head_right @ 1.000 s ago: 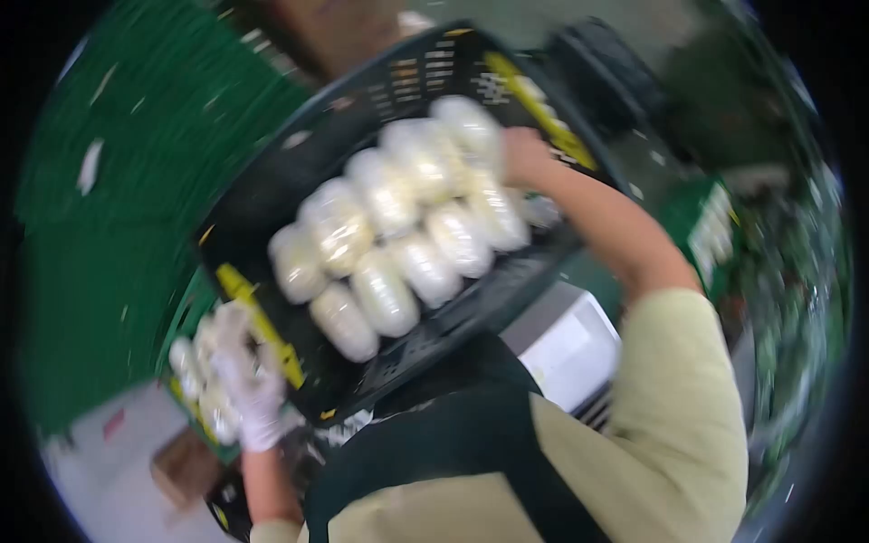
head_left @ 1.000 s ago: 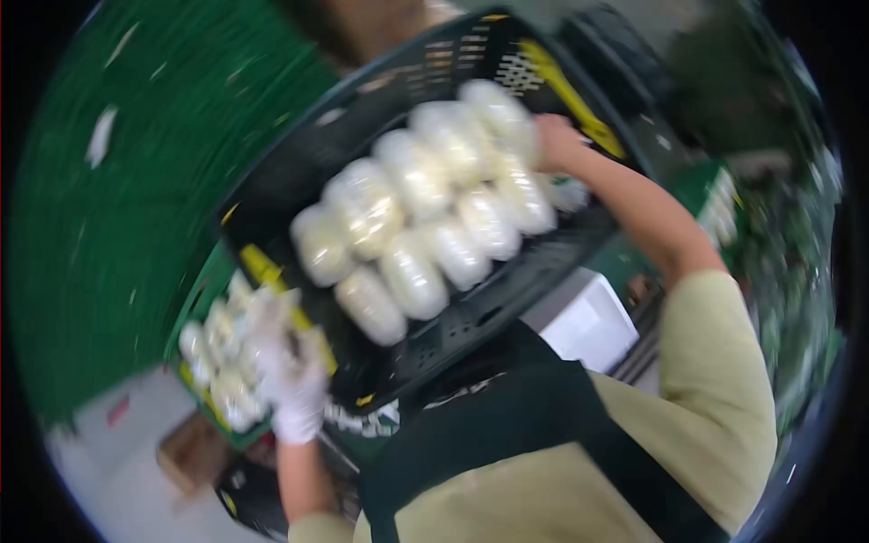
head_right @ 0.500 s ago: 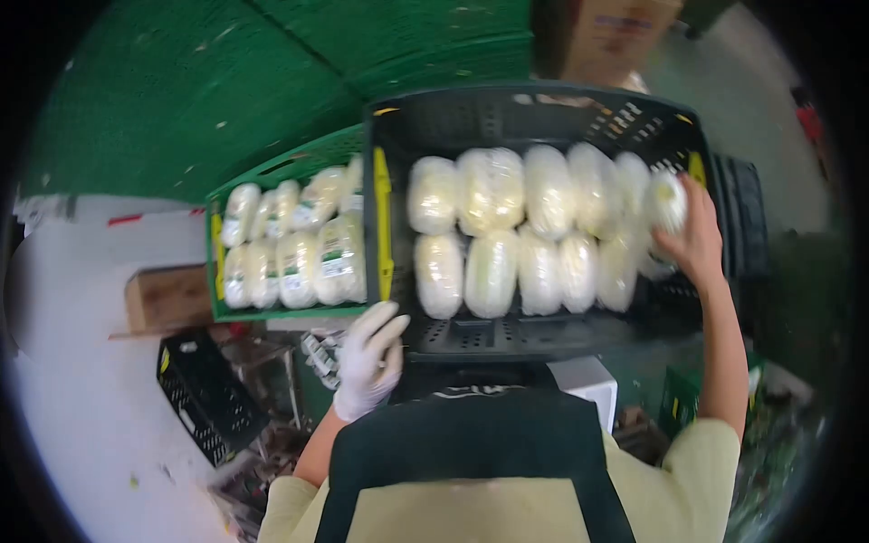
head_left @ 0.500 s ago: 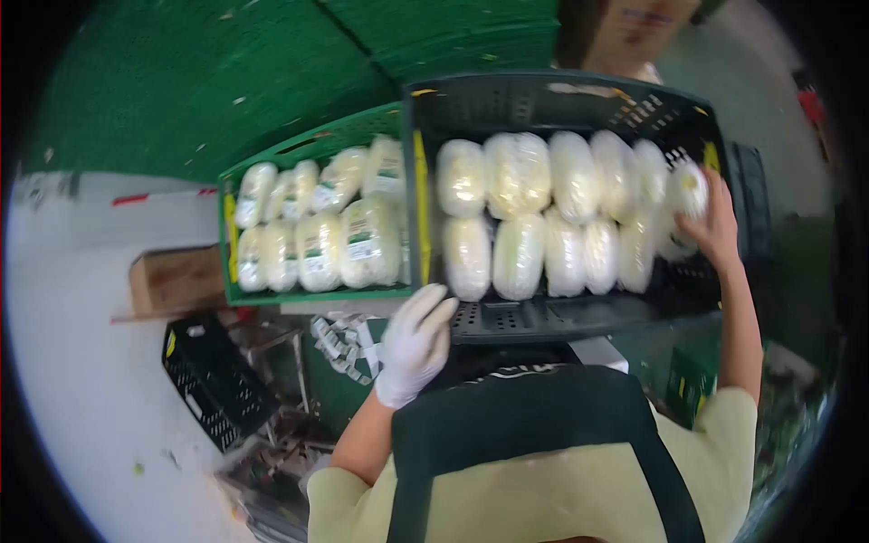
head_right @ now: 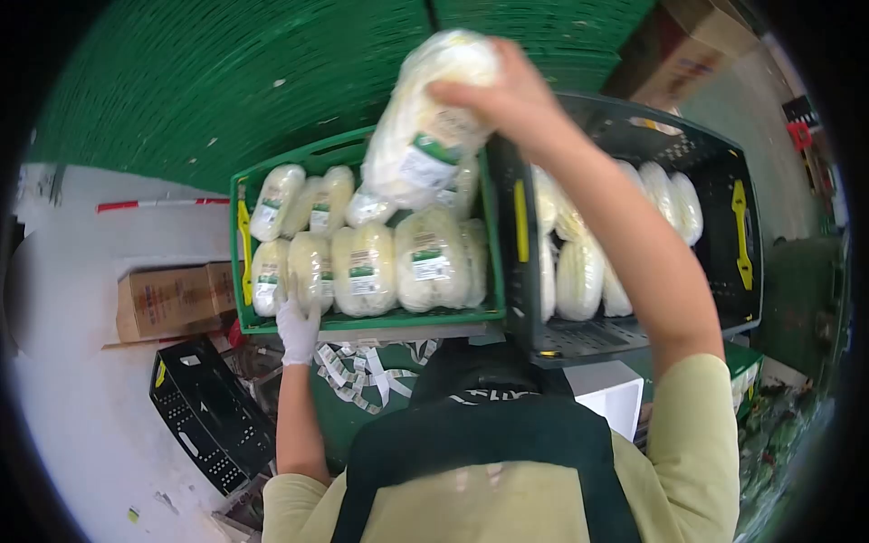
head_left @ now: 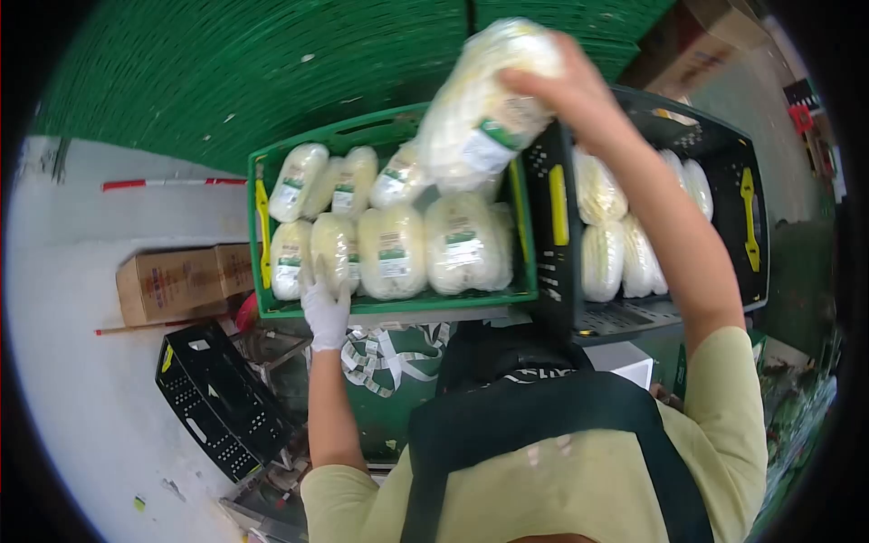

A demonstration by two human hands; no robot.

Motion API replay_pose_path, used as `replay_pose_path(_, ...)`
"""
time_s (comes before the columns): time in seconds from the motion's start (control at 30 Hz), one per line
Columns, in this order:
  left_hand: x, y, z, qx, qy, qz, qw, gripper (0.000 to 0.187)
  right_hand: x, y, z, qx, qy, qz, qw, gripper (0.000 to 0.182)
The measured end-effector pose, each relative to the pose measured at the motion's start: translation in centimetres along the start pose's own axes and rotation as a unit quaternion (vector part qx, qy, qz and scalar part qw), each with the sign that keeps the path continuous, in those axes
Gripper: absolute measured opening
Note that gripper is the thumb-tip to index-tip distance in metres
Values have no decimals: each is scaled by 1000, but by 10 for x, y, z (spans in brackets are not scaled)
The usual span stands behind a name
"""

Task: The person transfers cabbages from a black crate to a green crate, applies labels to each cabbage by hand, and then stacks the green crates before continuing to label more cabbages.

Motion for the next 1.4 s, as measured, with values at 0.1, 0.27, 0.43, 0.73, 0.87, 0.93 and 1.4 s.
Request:
replay_pose_path(0.1, 30, -26, 1, 34, 17, -25, 999, 64, -87, -143, 31, 87, -184, 30, 979, 83)
replay_pose_path(0.27, 24, -18, -7, 20, 21, -20, 999, 57, -204, -322, 35, 231, -379, 102, 890, 87)
replay_pose_path(0.43, 30, -14, -1, 10, 26, -75, 997, 51, -280, -378, 54, 119, -398, 82, 906, 83)
replay_pose_path(0.73, 96, -32, 16, 18, 154, -226, 962, 32, -231, -262, 18, 214, -315, -43, 924, 76)
replay_pose_path(0.87, 111, -30, 32, -11, 110, -170, 979, 33, -241, -181, -16, 185, -247, -145, 940, 59)
replay_pose_path(0.93, 111, -31, 40, -12, 73, -141, 987, 35, -227, -150, -42, 163, -217, -242, 932, 54)
replay_pose_path(1.4, 99, -39, 47, 59, 5, 84, 995, 45, -205, -151, -139, 313, -178, -478, 801, 85)
Point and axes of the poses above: each hand's wrist, its own z-axis towards the middle knuckle, its own y-axis out of the back of the hand, x = y × z, the point moved 10 cm from there along z, towards the middle knuckle, and after that the axes turned 1 degree about -y, right-handed, at the moved point
